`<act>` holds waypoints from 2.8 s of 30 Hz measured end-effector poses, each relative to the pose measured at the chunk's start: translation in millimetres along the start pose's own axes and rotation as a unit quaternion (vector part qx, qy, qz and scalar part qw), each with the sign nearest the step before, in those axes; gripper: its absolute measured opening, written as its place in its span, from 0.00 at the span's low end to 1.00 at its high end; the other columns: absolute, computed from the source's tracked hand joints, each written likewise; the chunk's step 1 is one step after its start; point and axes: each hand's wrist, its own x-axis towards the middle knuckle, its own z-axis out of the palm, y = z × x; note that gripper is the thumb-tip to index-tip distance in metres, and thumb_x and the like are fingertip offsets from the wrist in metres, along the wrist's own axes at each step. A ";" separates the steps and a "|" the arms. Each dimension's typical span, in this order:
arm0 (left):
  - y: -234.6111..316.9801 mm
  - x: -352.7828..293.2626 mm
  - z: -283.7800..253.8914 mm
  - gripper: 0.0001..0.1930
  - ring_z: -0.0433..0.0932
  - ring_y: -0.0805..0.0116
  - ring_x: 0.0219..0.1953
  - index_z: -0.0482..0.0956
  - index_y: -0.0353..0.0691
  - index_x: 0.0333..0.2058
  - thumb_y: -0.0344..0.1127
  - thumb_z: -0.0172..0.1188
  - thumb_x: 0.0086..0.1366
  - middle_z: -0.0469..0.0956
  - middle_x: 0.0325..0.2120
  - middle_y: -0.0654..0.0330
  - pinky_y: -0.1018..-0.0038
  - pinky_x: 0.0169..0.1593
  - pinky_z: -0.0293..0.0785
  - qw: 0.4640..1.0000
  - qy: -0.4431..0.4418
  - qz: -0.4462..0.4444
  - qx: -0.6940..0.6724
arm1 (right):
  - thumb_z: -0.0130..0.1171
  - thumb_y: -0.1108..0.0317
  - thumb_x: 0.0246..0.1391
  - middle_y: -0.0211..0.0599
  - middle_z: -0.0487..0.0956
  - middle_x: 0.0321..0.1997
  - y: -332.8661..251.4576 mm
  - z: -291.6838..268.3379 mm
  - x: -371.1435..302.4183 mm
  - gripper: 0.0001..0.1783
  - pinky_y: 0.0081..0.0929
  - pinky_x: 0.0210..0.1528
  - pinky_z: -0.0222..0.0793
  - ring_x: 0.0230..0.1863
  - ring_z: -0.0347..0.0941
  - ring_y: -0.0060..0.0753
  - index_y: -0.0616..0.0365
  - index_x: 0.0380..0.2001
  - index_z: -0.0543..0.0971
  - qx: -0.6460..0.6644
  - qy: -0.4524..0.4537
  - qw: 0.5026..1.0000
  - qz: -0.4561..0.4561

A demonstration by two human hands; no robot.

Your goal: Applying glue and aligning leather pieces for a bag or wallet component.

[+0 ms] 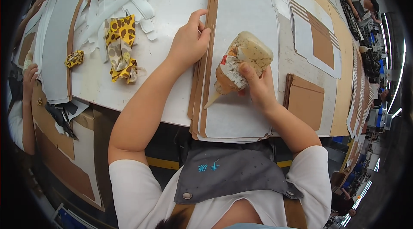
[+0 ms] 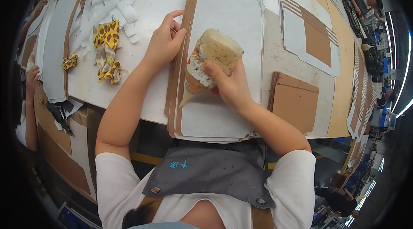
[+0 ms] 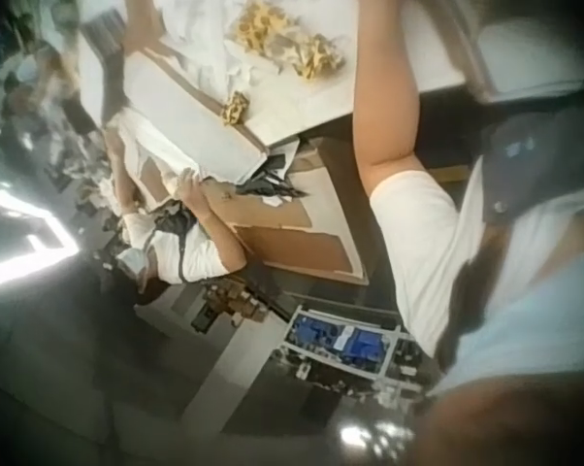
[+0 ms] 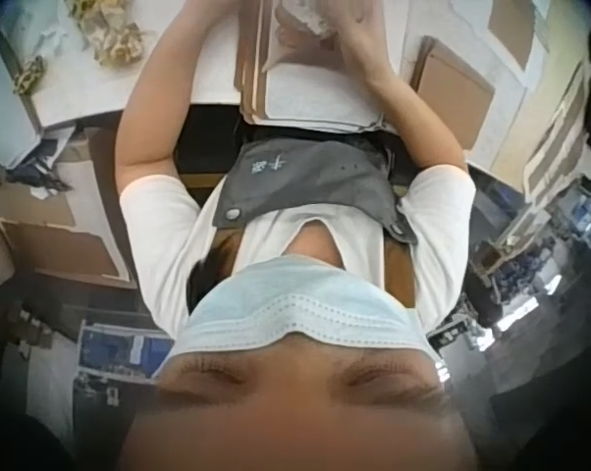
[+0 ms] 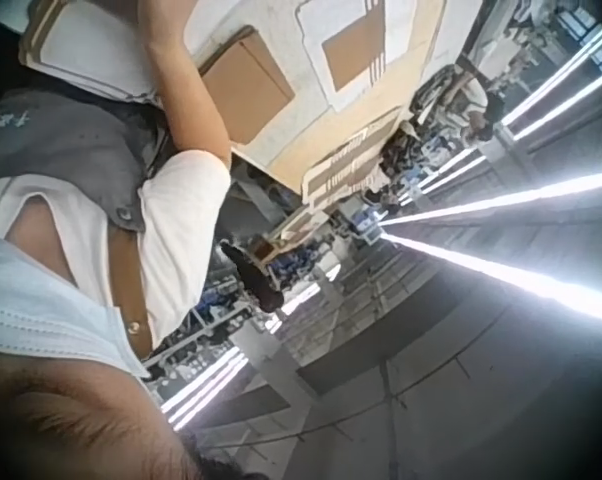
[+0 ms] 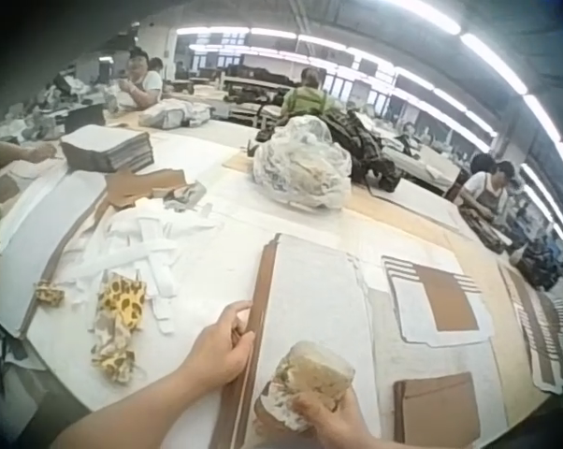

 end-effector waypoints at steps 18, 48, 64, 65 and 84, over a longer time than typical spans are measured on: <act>-7.6 -0.1 1.5 0.21 0.69 0.74 0.24 0.64 0.39 0.53 0.29 0.51 0.59 0.71 0.23 0.62 0.77 0.33 0.68 1.000 0.011 0.012 0.004 | 0.63 0.60 0.48 0.38 0.74 0.41 19.4 5.9 -48.3 0.31 0.17 0.27 0.71 0.36 0.73 0.23 0.67 0.50 0.64 0.012 -0.090 0.988 -0.123; 4.8 -1.5 1.8 0.21 0.65 0.78 0.21 0.62 0.38 0.53 0.28 0.50 0.60 0.68 0.21 0.64 0.80 0.28 0.64 1.000 0.008 -0.008 -0.011 | 0.51 0.38 0.51 0.35 0.76 0.33 -59.3 -67.0 139.3 0.33 0.22 0.23 0.70 0.22 0.72 0.26 0.59 0.43 0.68 0.093 0.030 0.975 -0.199; 10.3 0.1 -0.2 0.22 0.64 0.79 0.20 0.62 0.37 0.53 0.26 0.48 0.59 0.66 0.19 0.65 0.81 0.27 0.63 0.998 -0.003 -0.055 -0.006 | 0.67 0.52 0.43 0.40 0.73 0.34 -58.8 -57.9 272.0 0.39 0.15 0.14 0.68 0.18 0.71 0.22 0.64 0.48 0.56 -0.052 0.092 0.959 -0.263; 10.0 0.5 -0.1 0.22 0.64 0.79 0.20 0.62 0.37 0.53 0.26 0.48 0.59 0.66 0.19 0.65 0.81 0.27 0.63 0.998 -0.002 -0.056 -0.006 | 0.67 0.52 0.43 0.40 0.73 0.34 -58.1 -57.6 274.1 0.39 0.15 0.14 0.68 0.18 0.71 0.22 0.64 0.48 0.56 -0.051 0.091 0.959 -0.263; 10.6 0.0 1.0 0.22 0.63 0.80 0.20 0.62 0.37 0.53 0.25 0.49 0.59 0.65 0.19 0.66 0.81 0.26 0.62 0.999 0.002 -0.050 -0.015 | 0.63 0.55 0.47 0.36 0.74 0.28 -56.7 -57.8 265.6 0.30 0.15 0.12 0.64 0.14 0.67 0.19 0.61 0.45 0.62 -0.045 0.071 0.969 -0.233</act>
